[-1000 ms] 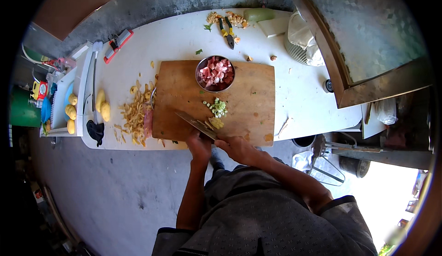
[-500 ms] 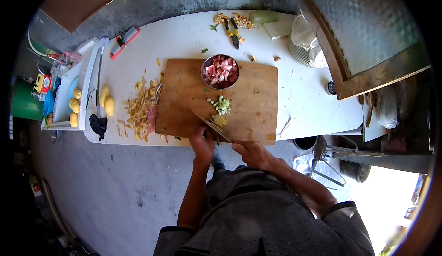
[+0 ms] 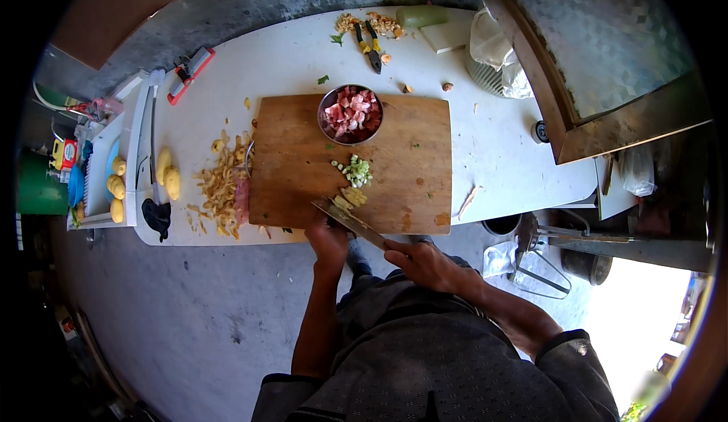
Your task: The person chops green onions and ginger on a wooden cutting board using a cleaver, then transfers the chopped pieces into a metal bowl. They then proceed to peel and chop potatoes into chunks on the same board.
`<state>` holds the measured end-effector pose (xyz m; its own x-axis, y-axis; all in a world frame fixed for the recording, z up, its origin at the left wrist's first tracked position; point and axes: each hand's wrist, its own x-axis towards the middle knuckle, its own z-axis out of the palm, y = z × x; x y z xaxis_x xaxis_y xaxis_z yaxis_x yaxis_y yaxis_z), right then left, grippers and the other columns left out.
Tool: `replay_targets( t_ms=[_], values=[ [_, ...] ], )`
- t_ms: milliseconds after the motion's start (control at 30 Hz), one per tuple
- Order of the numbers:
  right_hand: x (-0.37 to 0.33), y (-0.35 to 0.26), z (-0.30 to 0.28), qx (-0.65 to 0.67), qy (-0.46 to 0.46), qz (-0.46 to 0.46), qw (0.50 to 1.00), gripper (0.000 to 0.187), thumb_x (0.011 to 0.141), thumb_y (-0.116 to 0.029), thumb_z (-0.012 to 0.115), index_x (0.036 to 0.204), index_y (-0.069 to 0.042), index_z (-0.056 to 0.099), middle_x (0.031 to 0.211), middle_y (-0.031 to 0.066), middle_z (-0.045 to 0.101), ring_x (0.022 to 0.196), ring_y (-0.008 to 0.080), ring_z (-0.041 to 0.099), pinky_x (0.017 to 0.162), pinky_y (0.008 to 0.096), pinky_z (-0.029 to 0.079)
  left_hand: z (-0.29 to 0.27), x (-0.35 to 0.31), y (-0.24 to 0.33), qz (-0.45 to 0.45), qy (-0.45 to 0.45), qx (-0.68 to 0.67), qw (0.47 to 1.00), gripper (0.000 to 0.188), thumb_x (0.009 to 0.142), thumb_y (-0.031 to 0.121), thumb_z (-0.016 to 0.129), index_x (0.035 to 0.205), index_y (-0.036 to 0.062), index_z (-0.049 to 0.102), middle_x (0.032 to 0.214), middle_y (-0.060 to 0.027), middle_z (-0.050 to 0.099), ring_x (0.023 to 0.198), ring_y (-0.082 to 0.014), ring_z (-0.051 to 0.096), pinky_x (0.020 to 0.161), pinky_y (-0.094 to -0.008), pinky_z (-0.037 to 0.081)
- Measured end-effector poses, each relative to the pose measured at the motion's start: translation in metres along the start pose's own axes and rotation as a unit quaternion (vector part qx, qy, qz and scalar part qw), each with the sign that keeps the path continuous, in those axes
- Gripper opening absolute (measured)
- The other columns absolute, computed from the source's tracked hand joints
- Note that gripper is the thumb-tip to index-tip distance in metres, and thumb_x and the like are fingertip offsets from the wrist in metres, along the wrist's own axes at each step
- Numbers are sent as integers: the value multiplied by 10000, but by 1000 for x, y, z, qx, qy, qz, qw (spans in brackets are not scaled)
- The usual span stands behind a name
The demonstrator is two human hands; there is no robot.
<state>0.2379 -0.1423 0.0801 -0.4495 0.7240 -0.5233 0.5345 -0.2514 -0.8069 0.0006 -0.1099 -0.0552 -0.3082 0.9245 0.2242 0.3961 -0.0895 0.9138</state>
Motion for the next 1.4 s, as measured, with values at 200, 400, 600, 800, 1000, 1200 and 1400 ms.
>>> replay_targets(
  t_ms=[200, 400, 600, 800, 1000, 1200, 1400],
  values=[
    [1, -16, -7, -9, -26, 50, 998, 535, 1141, -363, 559, 1489, 41, 600, 1024, 261, 765, 935, 320, 749, 894, 421, 565, -3, 3, 8, 58, -1, 42, 997, 183, 861, -54, 742, 1037, -6, 744, 880, -175, 748, 773, -286, 735, 721, -376, 564],
    [31, 13, 10, 10, 43, -110, 993, 438, 1133, -333, 566, 1360, 28, 668, 1000, 276, 735, 906, 376, 731, 860, 448, 553, -4, 0, -1, 9, -37, 28, 999, 167, 862, -66, 727, 1021, -17, 740, 881, -166, 728, 792, -236, 716, 733, -363, 562],
    [83, 1, 29, -15, 102, -165, 981, 374, 1128, -322, 561, 1298, -18, 701, 856, 243, 721, 791, 408, 712, 770, 489, 549, 8, 3, -3, 14, 20, -45, 999, 126, 868, -79, 687, 976, -22, 716, 878, -186, 692, 759, -242, 664, 703, -374, 530],
    [58, -12, 10, 37, 49, -8, 998, 372, 1109, -336, 597, 1284, -34, 728, 1079, 299, 743, 1112, 465, 701, 953, 496, 533, -3, 3, 5, 0, -6, 73, 997, 99, 881, -91, 638, 925, -16, 685, 814, -170, 649, 713, -333, 638, 678, -423, 518],
    [29, -12, -2, 35, 28, 50, 998, 367, 1108, -323, 618, 1307, -35, 729, 1007, 282, 742, 1013, 418, 730, 905, 483, 540, -2, -3, 0, 9, 13, 88, 996, 108, 897, -79, 632, 949, -7, 693, 801, -176, 644, 707, -316, 644, 661, -419, 509],
    [21, 10, -1, 14, 35, 63, 997, 475, 1132, -380, 571, 1399, -7, 697, 905, 219, 742, 786, 212, 675, 828, 386, 558, 0, -6, -2, 36, 37, 98, 994, 84, 908, -64, 670, 956, -8, 710, 761, -141, 663, 649, -238, 636, 641, -365, 513],
    [17, 14, -1, 35, 33, -16, 999, 484, 1132, -353, 579, 1413, 31, 669, 941, 205, 753, 807, 215, 685, 835, 389, 563, -5, -10, 7, 26, -2, 90, 996, 150, 905, -85, 639, 1024, -17, 702, 851, -169, 672, 732, -295, 666, 680, -395, 532]
  ],
)
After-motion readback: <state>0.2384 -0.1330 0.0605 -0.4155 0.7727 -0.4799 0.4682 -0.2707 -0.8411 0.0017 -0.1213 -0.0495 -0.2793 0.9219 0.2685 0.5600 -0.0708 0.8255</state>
